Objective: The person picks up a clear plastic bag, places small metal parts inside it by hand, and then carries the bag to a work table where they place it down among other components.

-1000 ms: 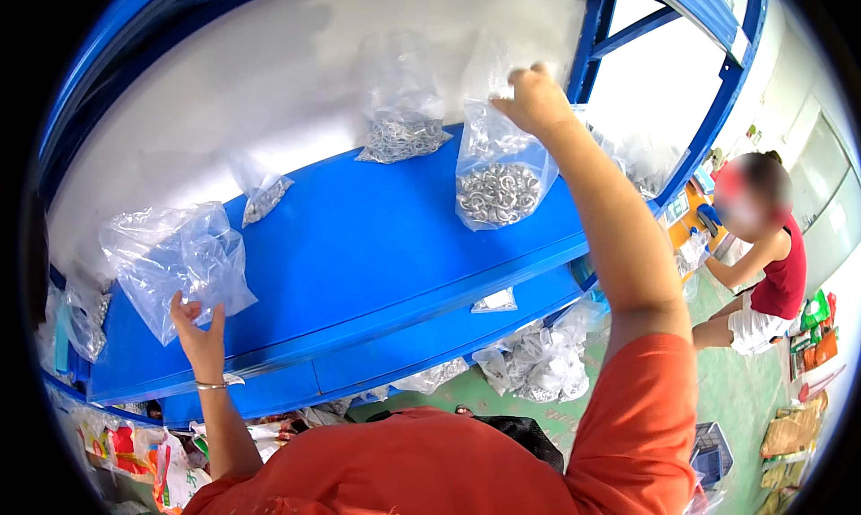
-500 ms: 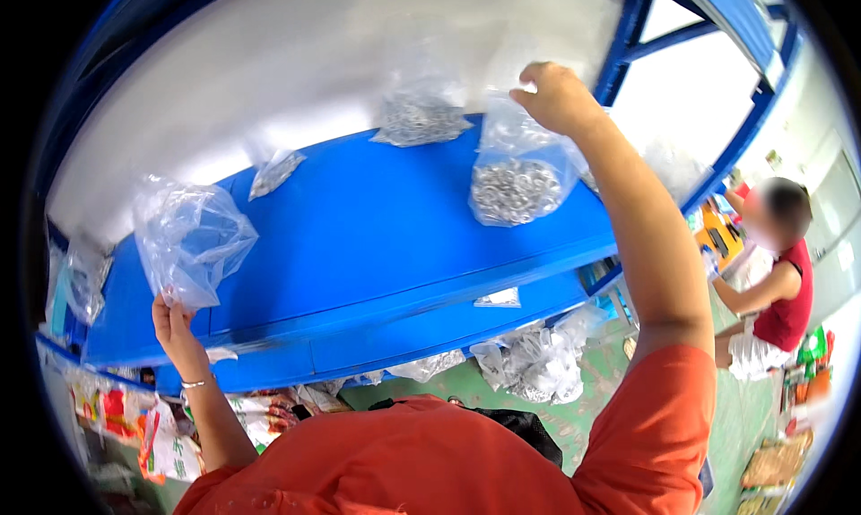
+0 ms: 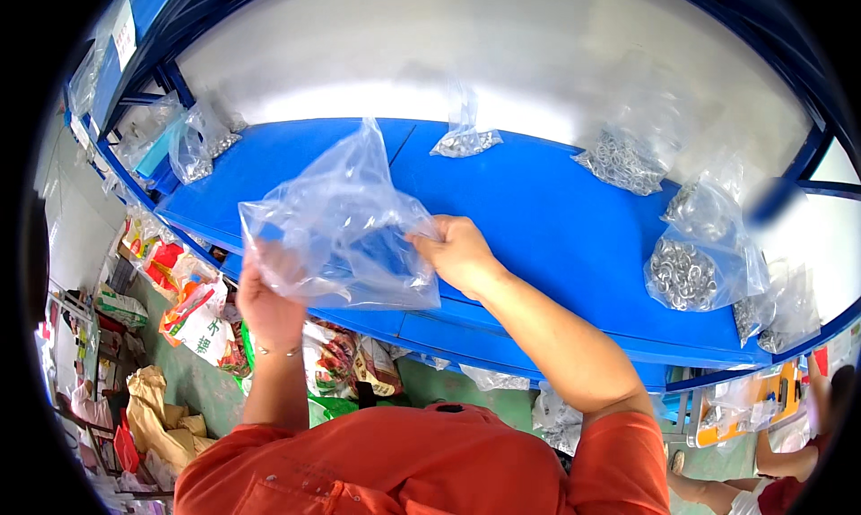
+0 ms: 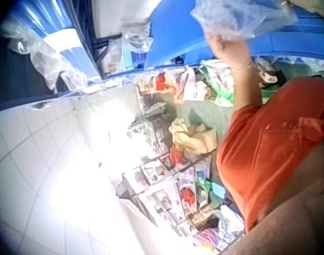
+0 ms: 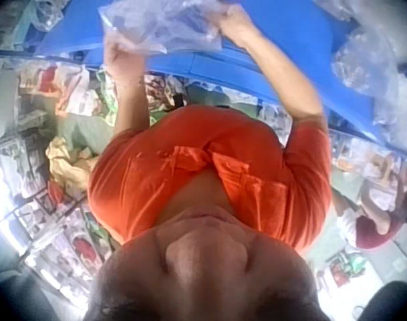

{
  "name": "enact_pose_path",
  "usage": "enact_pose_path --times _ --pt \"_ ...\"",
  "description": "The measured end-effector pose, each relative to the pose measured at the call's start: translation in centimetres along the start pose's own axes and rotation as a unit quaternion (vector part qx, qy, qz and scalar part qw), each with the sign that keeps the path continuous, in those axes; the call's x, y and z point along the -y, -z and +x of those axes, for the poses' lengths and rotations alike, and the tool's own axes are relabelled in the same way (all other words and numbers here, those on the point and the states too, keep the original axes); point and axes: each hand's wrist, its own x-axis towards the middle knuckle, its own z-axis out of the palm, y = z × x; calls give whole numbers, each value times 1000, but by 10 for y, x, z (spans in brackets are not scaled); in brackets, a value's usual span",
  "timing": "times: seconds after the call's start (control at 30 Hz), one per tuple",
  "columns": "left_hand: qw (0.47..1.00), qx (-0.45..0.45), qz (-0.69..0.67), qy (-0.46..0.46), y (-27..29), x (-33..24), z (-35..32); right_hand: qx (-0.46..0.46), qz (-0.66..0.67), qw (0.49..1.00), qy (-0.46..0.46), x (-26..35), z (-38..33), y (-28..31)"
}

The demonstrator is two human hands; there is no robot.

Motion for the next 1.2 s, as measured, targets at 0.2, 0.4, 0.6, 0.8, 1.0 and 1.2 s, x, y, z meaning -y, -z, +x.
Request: enact_pose_path --times 0.2,0.4,0.6,0.8,1.0,1.2 --pt "900 -272 248 -231 33 -74 -3 314 -56 943 98 11 14 14" --pt "831 -151 399 -356 50 -160 -37 -461 -360 760 284 40 107 72" --pt "810 -41 582 58 22 -152 -33 -325 -404 853 57 30 135 102" --pt "793 111 515 306 15 -99 -22 -355 -199 905 125 58 76 106" --pt "793 269 414 357 19 -26 -18 -162 -30 980 111 33 -15 152" --pt "816 221 518 129 12 36 -25 -164 124 938 279 5 -95 170"
